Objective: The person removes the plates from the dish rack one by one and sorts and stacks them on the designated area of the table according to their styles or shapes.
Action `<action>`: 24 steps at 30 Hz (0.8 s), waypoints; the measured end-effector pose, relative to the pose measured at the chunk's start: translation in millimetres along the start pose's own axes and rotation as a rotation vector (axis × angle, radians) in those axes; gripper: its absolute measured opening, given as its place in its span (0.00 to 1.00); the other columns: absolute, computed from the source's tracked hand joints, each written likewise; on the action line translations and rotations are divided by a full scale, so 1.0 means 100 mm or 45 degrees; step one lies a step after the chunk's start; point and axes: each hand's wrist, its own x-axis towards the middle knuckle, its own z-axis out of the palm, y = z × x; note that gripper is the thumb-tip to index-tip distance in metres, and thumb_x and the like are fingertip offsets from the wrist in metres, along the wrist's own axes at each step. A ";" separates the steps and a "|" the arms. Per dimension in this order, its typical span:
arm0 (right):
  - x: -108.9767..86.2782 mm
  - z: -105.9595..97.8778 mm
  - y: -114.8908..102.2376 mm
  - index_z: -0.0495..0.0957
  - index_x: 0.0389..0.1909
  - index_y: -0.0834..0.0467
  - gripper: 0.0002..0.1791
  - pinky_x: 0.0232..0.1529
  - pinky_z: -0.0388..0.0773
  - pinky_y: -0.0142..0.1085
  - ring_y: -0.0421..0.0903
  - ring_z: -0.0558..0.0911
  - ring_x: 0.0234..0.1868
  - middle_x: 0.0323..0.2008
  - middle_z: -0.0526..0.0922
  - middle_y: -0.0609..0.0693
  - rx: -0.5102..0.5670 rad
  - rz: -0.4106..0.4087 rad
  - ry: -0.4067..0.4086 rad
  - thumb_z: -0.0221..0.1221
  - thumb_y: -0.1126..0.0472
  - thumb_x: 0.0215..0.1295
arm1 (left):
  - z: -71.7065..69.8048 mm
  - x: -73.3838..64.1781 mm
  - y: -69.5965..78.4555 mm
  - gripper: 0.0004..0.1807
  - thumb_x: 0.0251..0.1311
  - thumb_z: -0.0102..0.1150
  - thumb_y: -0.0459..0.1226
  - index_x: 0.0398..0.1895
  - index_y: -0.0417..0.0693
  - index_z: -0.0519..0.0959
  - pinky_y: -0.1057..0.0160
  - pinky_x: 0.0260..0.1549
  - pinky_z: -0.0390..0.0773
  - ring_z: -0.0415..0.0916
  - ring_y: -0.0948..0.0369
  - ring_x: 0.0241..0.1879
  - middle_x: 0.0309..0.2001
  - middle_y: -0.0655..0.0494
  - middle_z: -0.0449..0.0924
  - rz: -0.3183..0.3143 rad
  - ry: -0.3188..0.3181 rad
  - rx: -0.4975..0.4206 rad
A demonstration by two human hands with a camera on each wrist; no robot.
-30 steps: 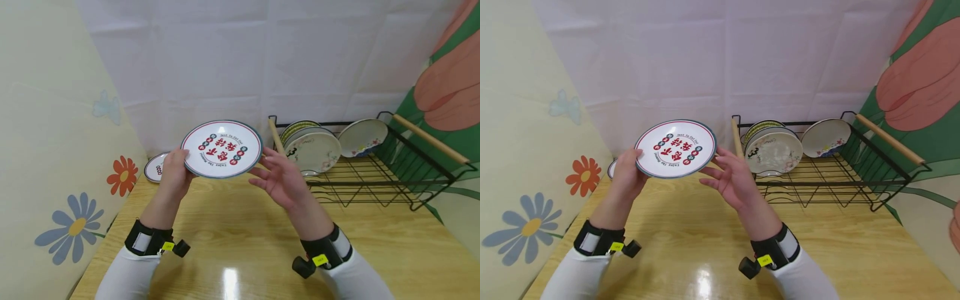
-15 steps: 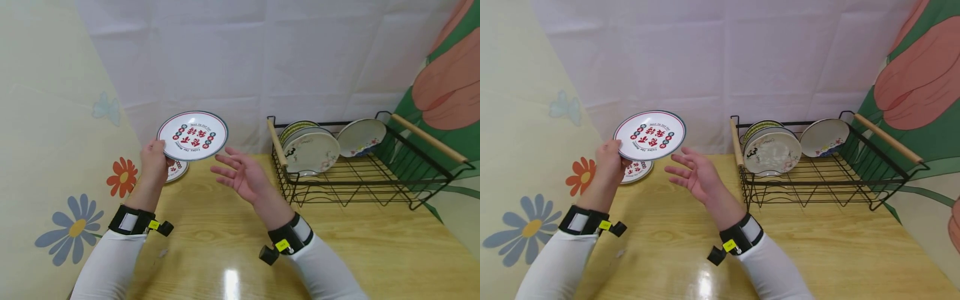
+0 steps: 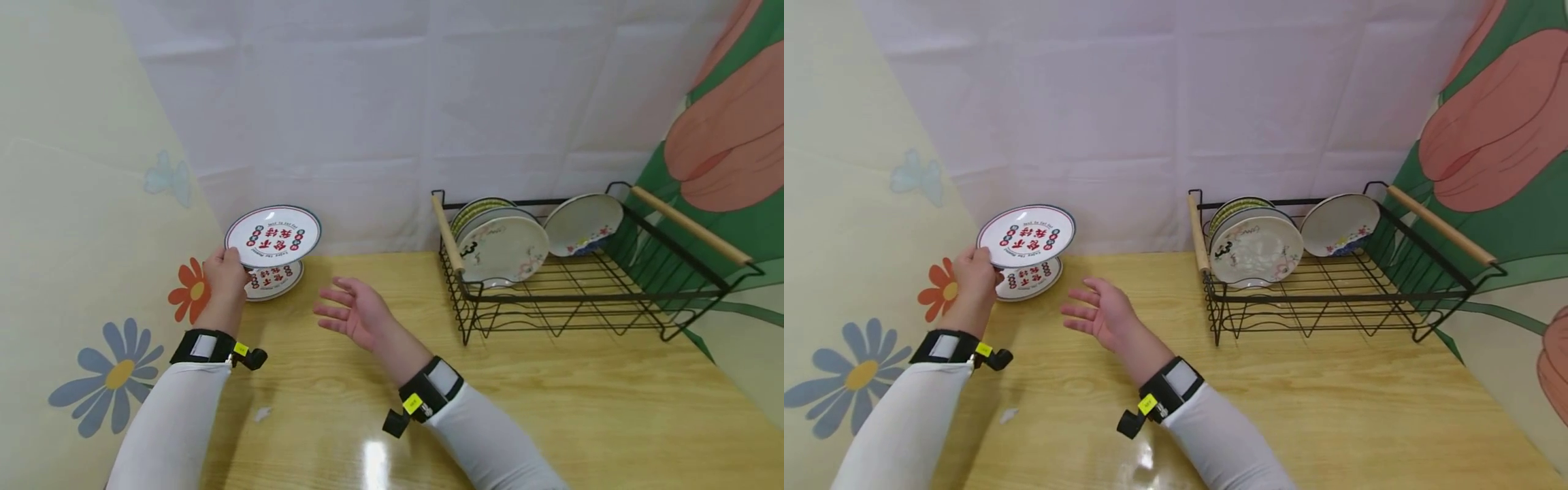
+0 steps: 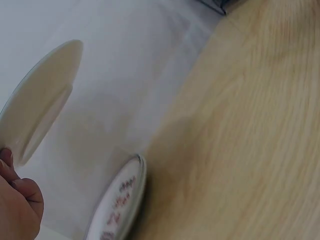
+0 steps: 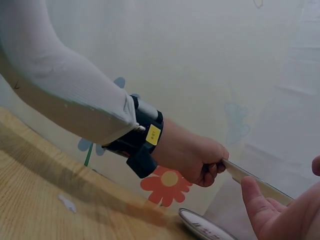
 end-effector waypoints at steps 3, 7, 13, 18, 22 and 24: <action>0.06 -0.01 0.12 0.59 0.77 0.57 0.32 0.58 0.84 0.50 0.65 0.78 0.67 0.70 0.75 0.62 -0.005 0.031 0.024 0.49 0.50 0.78 | -0.05 0.09 -0.12 0.23 0.79 0.41 0.50 0.65 0.52 0.77 0.71 0.25 0.71 0.70 0.60 0.31 0.42 0.61 0.77 -0.062 0.051 0.045; 0.11 -0.01 0.26 0.58 0.79 0.58 0.33 0.68 0.75 0.56 0.65 0.77 0.68 0.73 0.71 0.64 -0.006 0.064 0.033 0.45 0.46 0.80 | -0.12 0.18 -0.25 0.25 0.81 0.36 0.51 0.70 0.52 0.73 0.72 0.33 0.73 0.70 0.63 0.37 0.47 0.58 0.74 -0.142 0.102 0.115; 0.12 -0.02 0.40 0.55 0.80 0.59 0.37 0.70 0.72 0.58 0.67 0.73 0.71 0.75 0.66 0.66 -0.033 0.109 0.010 0.42 0.42 0.80 | -0.19 0.28 -0.42 0.28 0.81 0.32 0.51 0.79 0.57 0.64 0.68 0.69 0.71 0.69 0.62 0.62 0.73 0.55 0.70 -0.176 0.177 0.230; 0.10 -0.03 0.48 0.55 0.80 0.60 0.37 0.66 0.77 0.55 0.67 0.75 0.70 0.75 0.67 0.66 -0.091 0.129 0.006 0.42 0.43 0.81 | -0.25 0.33 -0.52 0.28 0.82 0.32 0.49 0.78 0.52 0.66 0.64 0.73 0.68 0.68 0.59 0.68 0.77 0.53 0.68 -0.172 0.249 0.241; 0.09 -0.03 0.53 0.56 0.80 0.61 0.37 0.65 0.79 0.55 0.67 0.76 0.68 0.74 0.68 0.67 -0.099 0.126 0.018 0.42 0.43 0.80 | -0.28 0.35 -0.57 0.28 0.82 0.32 0.47 0.78 0.52 0.65 0.64 0.74 0.67 0.66 0.58 0.71 0.78 0.54 0.66 -0.184 0.261 0.228; 0.09 -0.03 0.56 0.56 0.80 0.62 0.37 0.63 0.80 0.54 0.68 0.76 0.68 0.74 0.68 0.67 -0.110 0.123 0.020 0.42 0.43 0.80 | -0.29 0.35 -0.60 0.28 0.82 0.32 0.47 0.79 0.52 0.63 0.64 0.75 0.65 0.64 0.59 0.73 0.79 0.55 0.63 -0.196 0.248 0.226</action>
